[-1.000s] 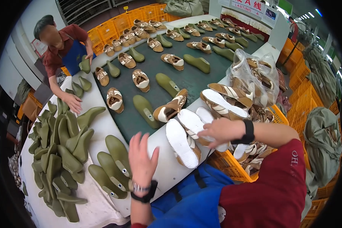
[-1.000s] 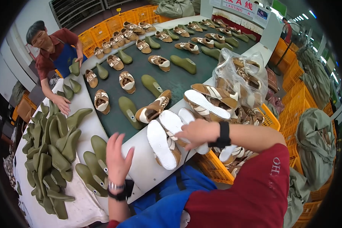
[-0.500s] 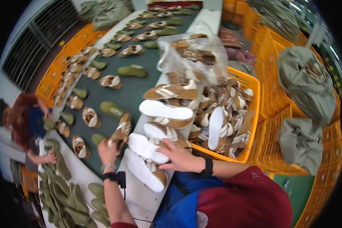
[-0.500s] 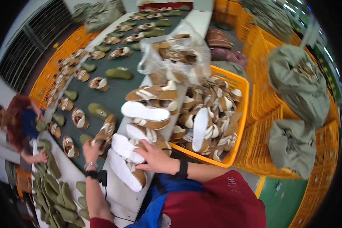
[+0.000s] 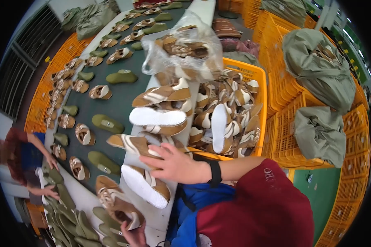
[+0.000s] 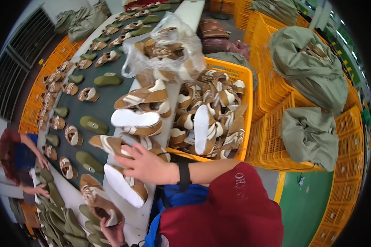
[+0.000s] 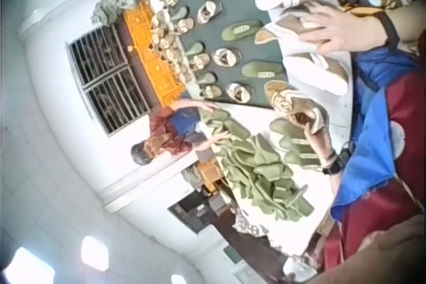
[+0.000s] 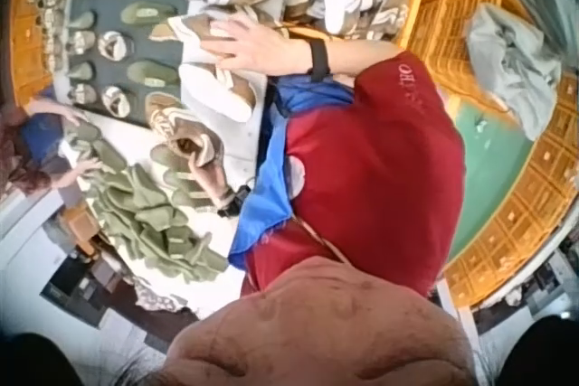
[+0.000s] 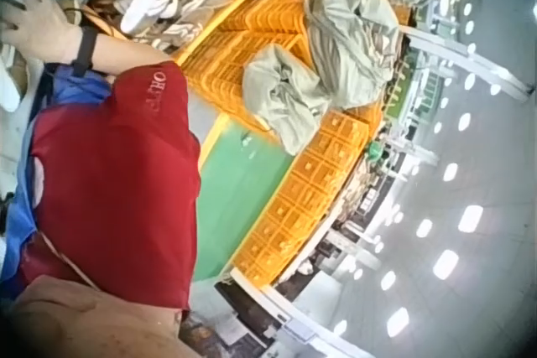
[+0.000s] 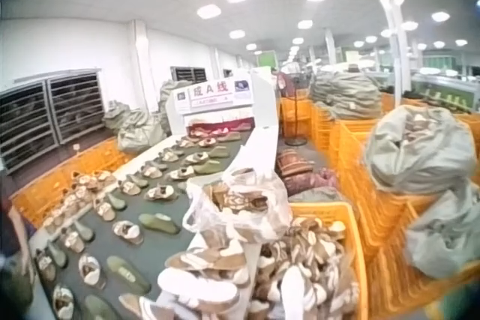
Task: Pairing shoe components and green lasts on a production line table.
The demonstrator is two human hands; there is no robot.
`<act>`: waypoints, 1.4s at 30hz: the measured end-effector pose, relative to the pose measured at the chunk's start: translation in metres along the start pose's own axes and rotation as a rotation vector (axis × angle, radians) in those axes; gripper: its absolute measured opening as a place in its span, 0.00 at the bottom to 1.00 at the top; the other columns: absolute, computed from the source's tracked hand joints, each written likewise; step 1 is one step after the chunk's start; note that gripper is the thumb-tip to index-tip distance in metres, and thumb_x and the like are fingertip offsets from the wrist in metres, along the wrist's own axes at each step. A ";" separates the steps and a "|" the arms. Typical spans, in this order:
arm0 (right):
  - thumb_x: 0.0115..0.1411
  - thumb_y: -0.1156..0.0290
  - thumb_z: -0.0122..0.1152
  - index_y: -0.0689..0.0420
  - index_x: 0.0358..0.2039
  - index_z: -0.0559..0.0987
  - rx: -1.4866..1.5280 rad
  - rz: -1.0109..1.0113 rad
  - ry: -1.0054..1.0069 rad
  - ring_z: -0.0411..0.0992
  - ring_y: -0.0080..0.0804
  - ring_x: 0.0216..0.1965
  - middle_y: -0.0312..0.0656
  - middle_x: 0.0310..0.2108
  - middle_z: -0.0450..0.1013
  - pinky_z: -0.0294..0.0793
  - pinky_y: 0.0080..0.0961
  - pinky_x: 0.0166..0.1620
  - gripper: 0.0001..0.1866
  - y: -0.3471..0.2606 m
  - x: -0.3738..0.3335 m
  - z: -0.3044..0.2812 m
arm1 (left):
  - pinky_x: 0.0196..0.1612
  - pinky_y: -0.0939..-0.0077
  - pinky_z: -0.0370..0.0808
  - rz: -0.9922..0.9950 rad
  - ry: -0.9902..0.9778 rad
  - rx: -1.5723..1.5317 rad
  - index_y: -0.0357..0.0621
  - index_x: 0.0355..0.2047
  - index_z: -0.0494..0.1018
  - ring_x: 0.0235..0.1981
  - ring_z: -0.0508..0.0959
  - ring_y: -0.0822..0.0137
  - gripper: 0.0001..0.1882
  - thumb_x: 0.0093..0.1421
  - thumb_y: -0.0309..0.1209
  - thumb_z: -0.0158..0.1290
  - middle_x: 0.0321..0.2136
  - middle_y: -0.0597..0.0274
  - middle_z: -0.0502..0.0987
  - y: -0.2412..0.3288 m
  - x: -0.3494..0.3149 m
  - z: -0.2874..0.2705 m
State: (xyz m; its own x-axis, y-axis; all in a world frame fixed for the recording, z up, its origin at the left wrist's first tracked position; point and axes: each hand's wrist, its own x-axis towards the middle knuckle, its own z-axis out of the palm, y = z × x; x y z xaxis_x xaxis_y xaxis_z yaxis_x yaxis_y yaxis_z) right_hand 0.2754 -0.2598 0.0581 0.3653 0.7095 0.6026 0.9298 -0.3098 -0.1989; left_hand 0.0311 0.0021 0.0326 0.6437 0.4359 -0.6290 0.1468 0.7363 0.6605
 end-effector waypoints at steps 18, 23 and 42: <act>0.50 0.62 0.64 0.52 0.57 0.65 0.244 0.396 -0.139 0.68 0.50 0.48 0.48 0.50 0.65 0.69 0.38 0.50 0.33 0.005 -0.022 -0.005 | 0.45 0.60 0.77 -0.059 -0.231 0.301 0.48 0.61 0.45 0.50 0.71 0.60 0.29 0.61 0.26 0.42 0.55 0.55 0.62 -0.067 0.036 0.044; 0.56 0.59 0.61 0.55 0.57 0.65 0.196 0.742 -0.458 0.73 0.43 0.41 0.49 0.44 0.70 0.72 0.32 0.43 0.30 0.029 -0.060 -0.018 | 0.43 0.61 0.78 -0.031 -0.201 0.330 0.48 0.61 0.46 0.50 0.71 0.59 0.29 0.60 0.26 0.42 0.55 0.54 0.61 -0.061 0.021 0.013; 0.52 0.73 0.60 0.60 0.44 0.74 0.493 0.743 -0.082 0.72 0.38 0.41 0.44 0.44 0.71 0.73 0.29 0.39 0.17 0.017 -0.029 0.023 | 0.42 0.66 0.79 0.018 -0.159 0.394 0.47 0.61 0.47 0.49 0.71 0.61 0.31 0.58 0.26 0.43 0.54 0.56 0.62 -0.058 0.012 0.013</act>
State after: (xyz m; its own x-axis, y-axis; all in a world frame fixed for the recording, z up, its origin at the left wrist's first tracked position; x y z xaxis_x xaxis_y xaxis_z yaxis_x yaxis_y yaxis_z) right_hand 0.2821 -0.2712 0.0194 0.8655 0.4831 0.1328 0.3592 -0.4135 -0.8367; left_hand 0.0400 -0.0419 -0.0080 0.7519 0.3393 -0.5652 0.3901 0.4621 0.7964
